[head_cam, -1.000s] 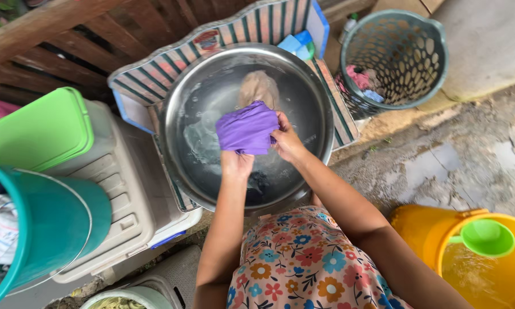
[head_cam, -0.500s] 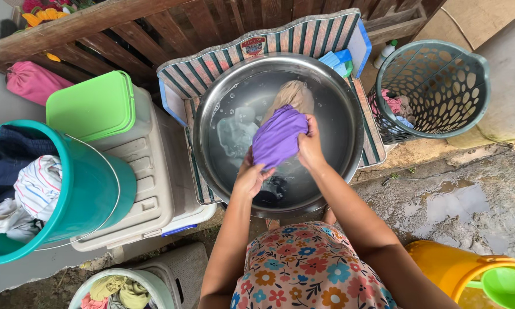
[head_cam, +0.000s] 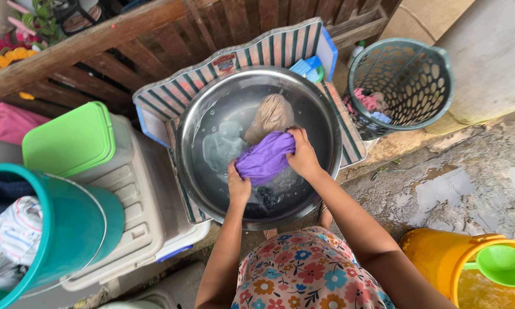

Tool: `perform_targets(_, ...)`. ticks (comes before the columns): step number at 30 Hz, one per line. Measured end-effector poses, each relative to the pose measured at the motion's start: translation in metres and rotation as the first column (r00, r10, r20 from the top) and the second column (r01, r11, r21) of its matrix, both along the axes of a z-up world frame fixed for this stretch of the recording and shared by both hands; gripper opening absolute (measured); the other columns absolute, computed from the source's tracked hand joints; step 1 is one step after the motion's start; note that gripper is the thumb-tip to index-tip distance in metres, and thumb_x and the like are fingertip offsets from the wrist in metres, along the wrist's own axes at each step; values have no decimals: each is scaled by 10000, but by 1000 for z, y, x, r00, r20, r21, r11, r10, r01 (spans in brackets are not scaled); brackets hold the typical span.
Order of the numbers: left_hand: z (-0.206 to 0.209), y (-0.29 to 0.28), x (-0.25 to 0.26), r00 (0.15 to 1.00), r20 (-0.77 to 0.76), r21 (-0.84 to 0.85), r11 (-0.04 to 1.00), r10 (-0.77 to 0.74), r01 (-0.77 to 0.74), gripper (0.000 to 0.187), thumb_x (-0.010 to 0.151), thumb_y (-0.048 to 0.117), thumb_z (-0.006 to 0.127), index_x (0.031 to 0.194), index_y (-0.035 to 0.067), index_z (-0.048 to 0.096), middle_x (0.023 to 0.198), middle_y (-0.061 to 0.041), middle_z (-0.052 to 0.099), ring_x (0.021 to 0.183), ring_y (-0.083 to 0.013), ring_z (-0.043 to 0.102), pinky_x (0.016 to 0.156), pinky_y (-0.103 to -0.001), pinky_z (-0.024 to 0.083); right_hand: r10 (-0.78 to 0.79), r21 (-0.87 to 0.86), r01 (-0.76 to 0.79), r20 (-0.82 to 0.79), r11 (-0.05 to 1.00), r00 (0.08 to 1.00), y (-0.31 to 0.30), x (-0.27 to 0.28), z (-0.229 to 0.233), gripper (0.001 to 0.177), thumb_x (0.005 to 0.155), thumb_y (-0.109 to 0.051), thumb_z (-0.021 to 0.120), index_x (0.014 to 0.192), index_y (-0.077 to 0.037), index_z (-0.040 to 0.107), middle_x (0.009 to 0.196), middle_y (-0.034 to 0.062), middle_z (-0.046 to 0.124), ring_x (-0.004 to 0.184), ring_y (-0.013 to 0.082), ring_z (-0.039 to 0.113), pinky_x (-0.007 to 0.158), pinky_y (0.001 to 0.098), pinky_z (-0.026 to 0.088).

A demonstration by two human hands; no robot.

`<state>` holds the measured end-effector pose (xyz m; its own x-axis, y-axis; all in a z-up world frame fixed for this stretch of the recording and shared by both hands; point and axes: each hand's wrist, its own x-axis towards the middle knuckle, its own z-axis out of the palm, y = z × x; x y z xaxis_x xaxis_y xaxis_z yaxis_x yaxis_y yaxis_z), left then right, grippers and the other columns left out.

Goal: The person washes several items of clothing by hand in a metal basin filled with water, scrubbing the fabric together and wringing them before placing them into a separate bucket.

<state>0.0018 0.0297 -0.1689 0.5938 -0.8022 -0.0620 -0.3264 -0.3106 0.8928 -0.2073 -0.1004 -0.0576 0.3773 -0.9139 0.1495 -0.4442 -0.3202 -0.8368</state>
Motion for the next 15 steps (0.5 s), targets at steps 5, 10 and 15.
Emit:
perform_targets(5,-16,-19,-24,951,216,314,938,-219,144,740,823,-5,694,1470,96,350,1473,-255,408,1256,-482,542,1063,-473,485,132,174,-69,-384,982,914,-2,-9,-15,1019,729,-45,786,1561,-255,238,1601,256,139,1385,599,281,1118,545,390)
perform_targets(10,-31,-40,-43,892,277,594,793,-357,133,856,848,58,700,1559,152,234,1551,-220,316,1297,-452,514,1040,-478,491,290,272,-121,-759,955,583,-10,-6,-88,1064,888,-104,692,1642,-412,7,1728,170,-92,1486,619,109,1183,584,301)
perform_targets(15,-23,-52,-39,797,329,786,615,-507,67,891,822,112,714,1569,223,241,1552,-135,321,1425,-376,386,1163,-467,368,327,279,-170,-822,945,466,-35,-13,-158,1014,922,-135,669,1632,-366,-17,1698,150,29,1498,596,29,1209,624,164)
